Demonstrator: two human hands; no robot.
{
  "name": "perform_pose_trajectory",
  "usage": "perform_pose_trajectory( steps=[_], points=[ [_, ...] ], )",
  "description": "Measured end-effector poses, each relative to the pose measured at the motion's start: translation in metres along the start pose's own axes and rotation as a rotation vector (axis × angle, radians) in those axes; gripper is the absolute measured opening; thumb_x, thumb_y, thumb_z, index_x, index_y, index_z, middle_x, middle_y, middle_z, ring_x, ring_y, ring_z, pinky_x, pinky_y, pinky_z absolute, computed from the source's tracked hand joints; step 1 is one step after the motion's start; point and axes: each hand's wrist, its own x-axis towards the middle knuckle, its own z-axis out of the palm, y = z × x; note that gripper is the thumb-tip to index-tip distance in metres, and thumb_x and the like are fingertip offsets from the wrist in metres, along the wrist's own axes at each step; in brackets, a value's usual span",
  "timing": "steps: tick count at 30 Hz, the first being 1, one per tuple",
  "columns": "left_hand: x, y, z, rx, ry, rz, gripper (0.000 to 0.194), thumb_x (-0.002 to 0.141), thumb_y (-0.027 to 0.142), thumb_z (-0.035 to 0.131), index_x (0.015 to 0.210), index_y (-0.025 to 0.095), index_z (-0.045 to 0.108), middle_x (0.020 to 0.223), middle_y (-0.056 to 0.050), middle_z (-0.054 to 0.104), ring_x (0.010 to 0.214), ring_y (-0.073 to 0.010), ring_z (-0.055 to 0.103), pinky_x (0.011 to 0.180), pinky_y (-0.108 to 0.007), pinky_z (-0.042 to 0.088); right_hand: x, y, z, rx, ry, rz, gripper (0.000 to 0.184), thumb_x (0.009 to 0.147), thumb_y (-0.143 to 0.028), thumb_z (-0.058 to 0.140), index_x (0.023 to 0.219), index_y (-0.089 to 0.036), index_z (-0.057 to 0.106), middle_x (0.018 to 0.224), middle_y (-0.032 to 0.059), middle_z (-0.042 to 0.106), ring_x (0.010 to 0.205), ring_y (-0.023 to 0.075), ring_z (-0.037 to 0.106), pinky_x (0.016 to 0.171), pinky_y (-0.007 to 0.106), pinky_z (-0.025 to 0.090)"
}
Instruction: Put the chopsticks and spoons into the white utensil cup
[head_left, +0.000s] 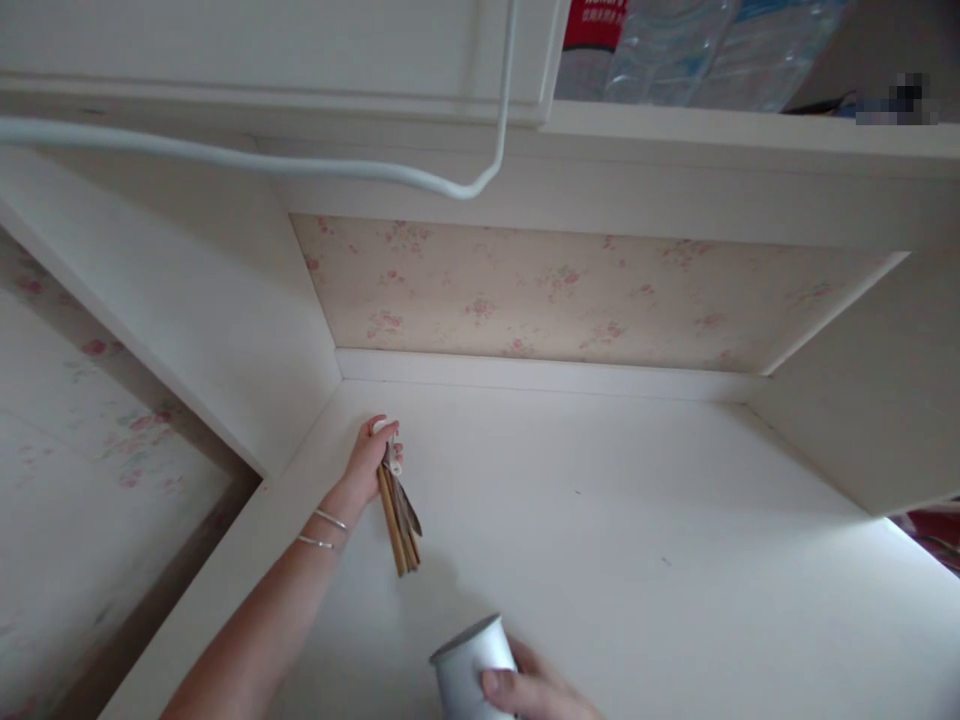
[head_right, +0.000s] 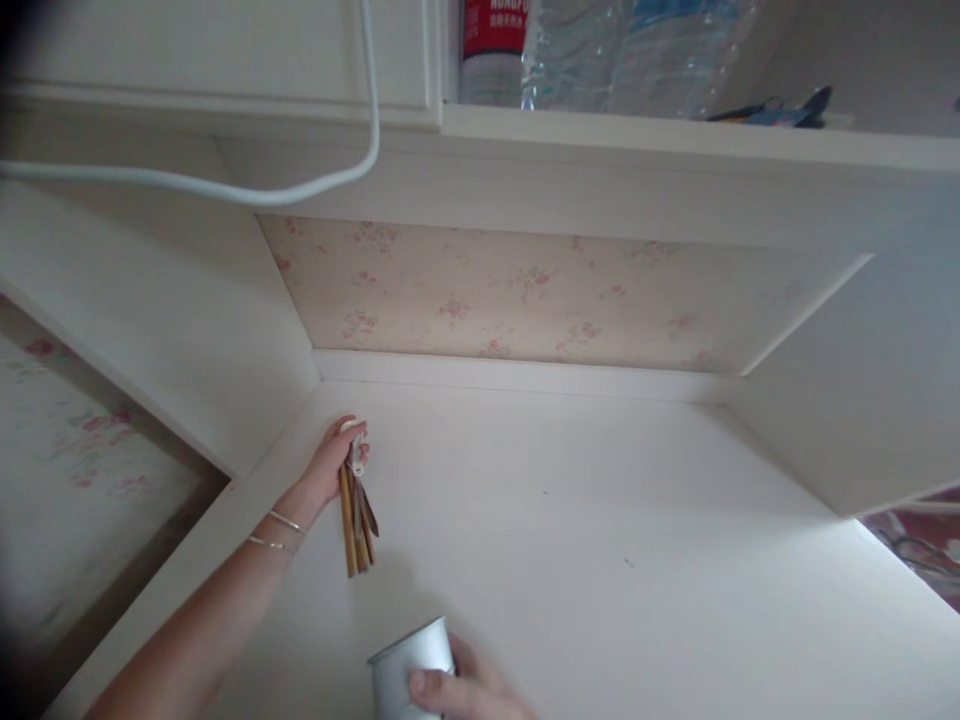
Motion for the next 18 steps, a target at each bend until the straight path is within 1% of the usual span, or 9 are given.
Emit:
perform_pose_trajectory(
  steps=[2,4,6,8,11,13,15,18],
  points=[
    [0.022,0.006,-0.002,0.148,0.033,0.037,0.042,0.075,0.029,0.063,0.112,0.029,0.045,0.074,0.006,0.053,0.044,-0.0052,0.05,0.041,-0.017,0.042,0.002,0.006,-0.013,0.048,0.062,-0.05,0.064,0.064,-0.052,0.076,0.113,-0.012,0.063,0.09,0.0086,0.071,0.081,0.0227,0.065,0.075,0.031,0.046],
    [0.042,0.008,-0.004,0.303,0.064,0.068,0.04,0.076,0.027,0.06,0.114,0.028,0.045,0.07,0.006,0.05,0.043,-0.0053,0.048,0.042,-0.018,0.043,0.004,0.013,-0.026,0.144,0.105,-0.057,0.066,0.065,-0.057,0.073,0.112,-0.011,0.062,0.09,0.0108,0.071,0.083,0.0255,0.066,0.079,0.035,0.047],
    [0.058,0.008,-0.005,0.46,0.087,0.093,0.039,0.078,0.027,0.056,0.116,0.026,0.045,0.066,0.007,0.048,0.043,-0.007,0.048,0.043,-0.02,0.045,0.007,0.017,-0.037,0.254,0.103,-0.022,0.07,0.065,-0.064,0.069,0.107,-0.01,0.063,0.088,0.0129,0.072,0.085,0.028,0.067,0.082,0.039,0.047],
    [0.072,0.009,-0.007,0.617,0.103,0.113,0.039,0.08,0.028,0.052,0.118,0.026,0.045,0.064,0.005,0.049,0.045,-0.0102,0.05,0.045,-0.023,0.046,0.01,0.02,-0.044,0.316,0.08,0.009,0.072,0.064,-0.068,0.068,0.104,-0.009,0.064,0.085,0.0138,0.072,0.084,0.0289,0.067,0.083,0.041,0.047],
    [0.091,0.012,-0.008,0.85,0.109,0.134,0.038,0.082,0.028,0.047,0.119,0.024,0.048,0.066,0.001,0.056,0.051,-0.0158,0.057,0.052,-0.029,0.049,0.014,0.022,-0.048,0.301,0.06,-0.029,0.069,0.064,-0.063,0.071,0.108,-0.009,0.063,0.086,0.0134,0.073,0.084,0.0288,0.068,0.084,0.042,0.047],
    [0.102,0.016,-0.007,0.996,0.105,0.148,0.037,0.082,0.027,0.045,0.118,0.022,0.05,0.073,-0.004,0.062,0.057,-0.0189,0.062,0.061,-0.033,0.051,0.017,0.023,-0.049,0.274,0.035,-0.091,0.068,0.065,-0.058,0.073,0.111,-0.009,0.062,0.087,0.0135,0.073,0.084,0.0287,0.068,0.085,0.042,0.047],
    [0.112,0.019,-0.005,1.128,0.1,0.167,0.037,0.082,0.026,0.044,0.119,0.021,0.051,0.085,-0.009,0.066,0.069,-0.0223,0.066,0.071,-0.035,0.05,0.019,0.023,-0.05,0.254,0.013,-0.131,0.065,0.068,-0.056,0.072,0.111,-0.008,0.062,0.088,0.0141,0.073,0.083,0.0282,0.069,0.084,0.042,0.047],
    [0.119,0.02,-0.002,1.296,0.093,0.198,0.04,0.083,0.025,0.043,0.122,0.02,0.051,0.107,-0.017,0.063,0.091,-0.0288,0.065,0.081,-0.04,0.048,0.02,0.021,-0.051,0.24,-0.008,-0.138,0.064,0.072,-0.057,0.069,0.111,-0.007,0.062,0.089,0.0148,0.073,0.083,0.028,0.069,0.083,0.042,0.048]
  ],
)
